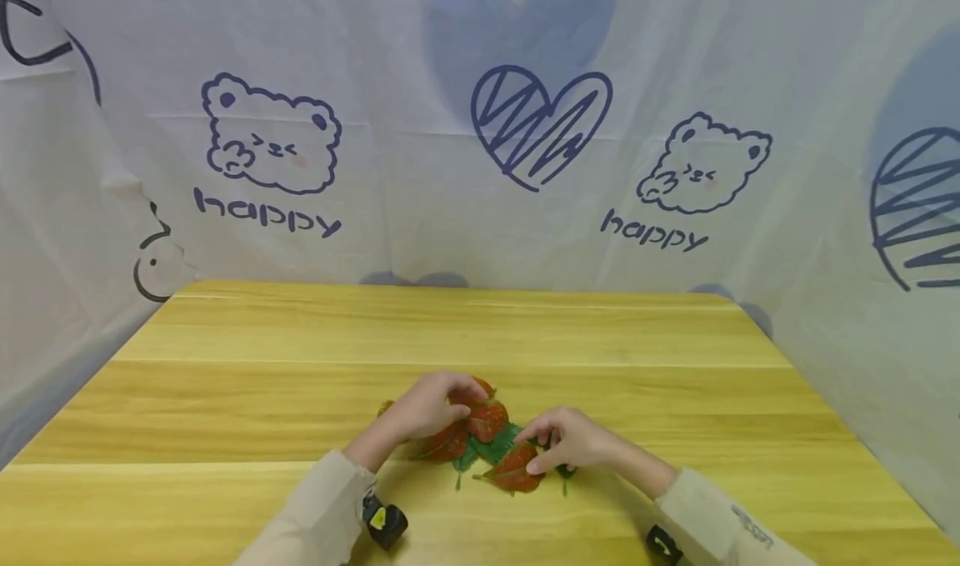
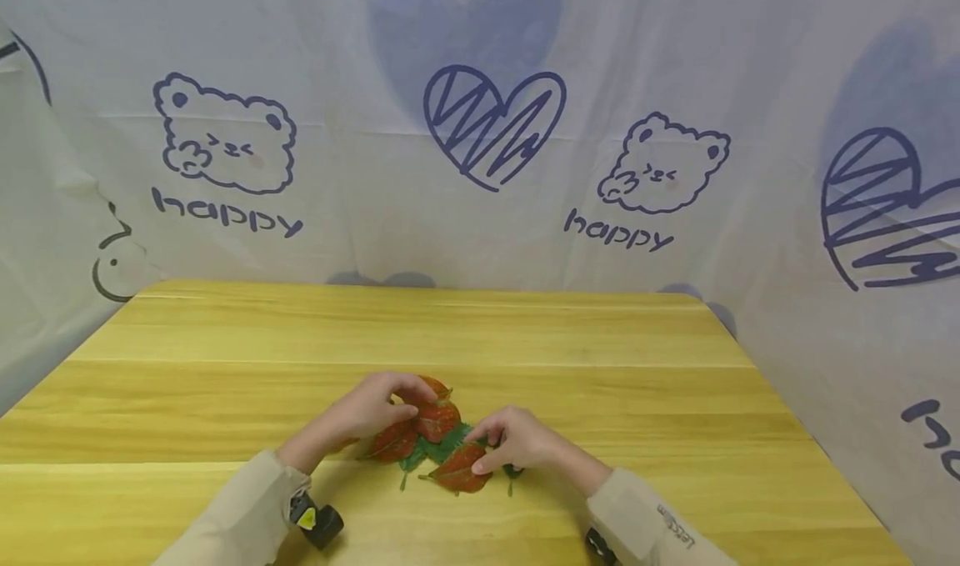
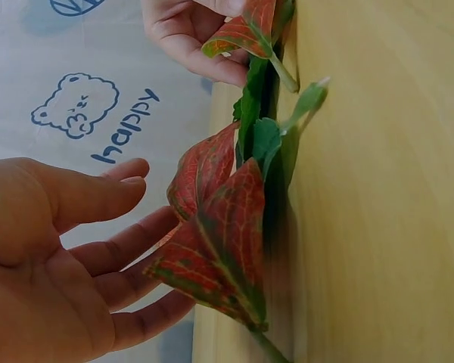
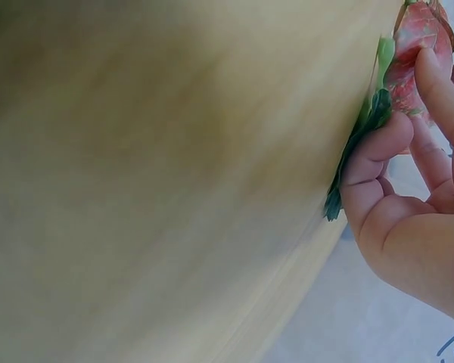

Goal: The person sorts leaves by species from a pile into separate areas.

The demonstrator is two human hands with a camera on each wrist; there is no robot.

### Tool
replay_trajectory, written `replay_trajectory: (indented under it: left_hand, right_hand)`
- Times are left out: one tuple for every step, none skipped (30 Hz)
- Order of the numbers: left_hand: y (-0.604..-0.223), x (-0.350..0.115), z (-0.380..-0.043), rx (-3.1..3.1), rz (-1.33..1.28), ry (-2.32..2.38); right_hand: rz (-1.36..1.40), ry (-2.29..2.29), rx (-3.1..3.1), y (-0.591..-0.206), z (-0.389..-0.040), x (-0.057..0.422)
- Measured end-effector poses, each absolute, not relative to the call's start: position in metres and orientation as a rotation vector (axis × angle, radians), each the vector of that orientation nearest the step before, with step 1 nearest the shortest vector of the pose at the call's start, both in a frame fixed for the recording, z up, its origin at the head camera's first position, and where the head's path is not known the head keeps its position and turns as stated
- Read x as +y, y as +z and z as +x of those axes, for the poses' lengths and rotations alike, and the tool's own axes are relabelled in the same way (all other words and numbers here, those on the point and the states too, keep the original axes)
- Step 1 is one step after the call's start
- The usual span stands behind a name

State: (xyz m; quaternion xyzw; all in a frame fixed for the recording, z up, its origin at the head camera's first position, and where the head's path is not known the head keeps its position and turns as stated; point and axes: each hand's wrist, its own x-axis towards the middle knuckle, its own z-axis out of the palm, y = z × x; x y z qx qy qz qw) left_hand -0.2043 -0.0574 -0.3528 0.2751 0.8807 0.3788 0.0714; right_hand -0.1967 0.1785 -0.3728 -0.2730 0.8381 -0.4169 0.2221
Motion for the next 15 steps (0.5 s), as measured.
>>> replay_trajectory:
  left_hand:
    - [-0.3529, -0.0572, -0.2048, 2.639, 0.826, 1.142]
    - [-0.3529, -0.0569, -0.2052, 2.634, 0.826, 1.142]
    - [-0.3528, -0.0566, -0.2056, 2.629, 0.828, 1.142]
    - [-0.3527, -0.0563, -0.2060, 2.623, 0.825, 1.141]
    - [-0.3525, -0.0559, -0.2062, 2.618, 0.820, 1.138]
    - [-0.3523, -0.0555, -0.2064, 2.610, 0.816, 1.139]
    - [-0.3522, -0.0549, -0.2067, 2.605, 0.812, 1.136]
    - [-0.3519, -0.0545, -0.2068, 2.599, 0.806, 1.134]
    - [-0.3518, -0.0541, -0.2071, 2.595, 0.798, 1.130]
    - [-0.3518, -0.0536, -0.2073, 2.589, 0.788, 1.129]
    - [-0.3516, -0.0531, -0.2072, 2.584, 0.780, 1.129]
    - [-0.3515, -0.0527, -0.2072, 2.580, 0.772, 1.129]
    - [-0.3513, -0.0523, -0.2072, 2.580, 0.763, 1.127]
    - [-0.3511, -0.0519, -0.2072, 2.579, 0.753, 1.129]
    - [-0.3509, -0.0516, -0.2072, 2.582, 0.745, 1.126]
  right_hand:
    - [-0.747, -1.151, 2.315, -0.3727, -0.1969, 0.1782]
    - [-0.742, -1.152, 2.312, -0.3725, -0.1971, 0.1779]
    - [-0.738, -1.152, 2.309, -0.3724, -0.1973, 0.1777]
    - [-0.732, -1.153, 2.306, -0.3722, -0.1974, 0.1775]
    - [-0.730, -1.154, 2.304, -0.3721, -0.1974, 0.1774]
    - [-0.729, -1.153, 2.302, -0.3720, -0.1974, 0.1774]
    - [-0.735, -1.150, 2.303, -0.3719, -0.1974, 0.1775]
    - [-0.739, -1.150, 2.301, -0.3718, -0.1973, 0.1776]
    - [-0.744, -1.149, 2.301, -0.3719, -0.1972, 0.1778]
    - [-0.752, -1.149, 2.302, -0.3719, -0.1971, 0.1780]
    - [-0.757, -1.150, 2.302, -0.3719, -0.1969, 0.1781]
    - [-0.760, -1.150, 2.301, -0.3720, -0.1968, 0.1782]
    - [-0.762, -1.151, 2.300, -0.3721, -0.1967, 0.1783]
    - [-0.761, -1.154, 2.299, -0.3722, -0.1966, 0.1783]
    - [-0.761, -1.156, 2.298, -0.3722, -0.1965, 0.1783]
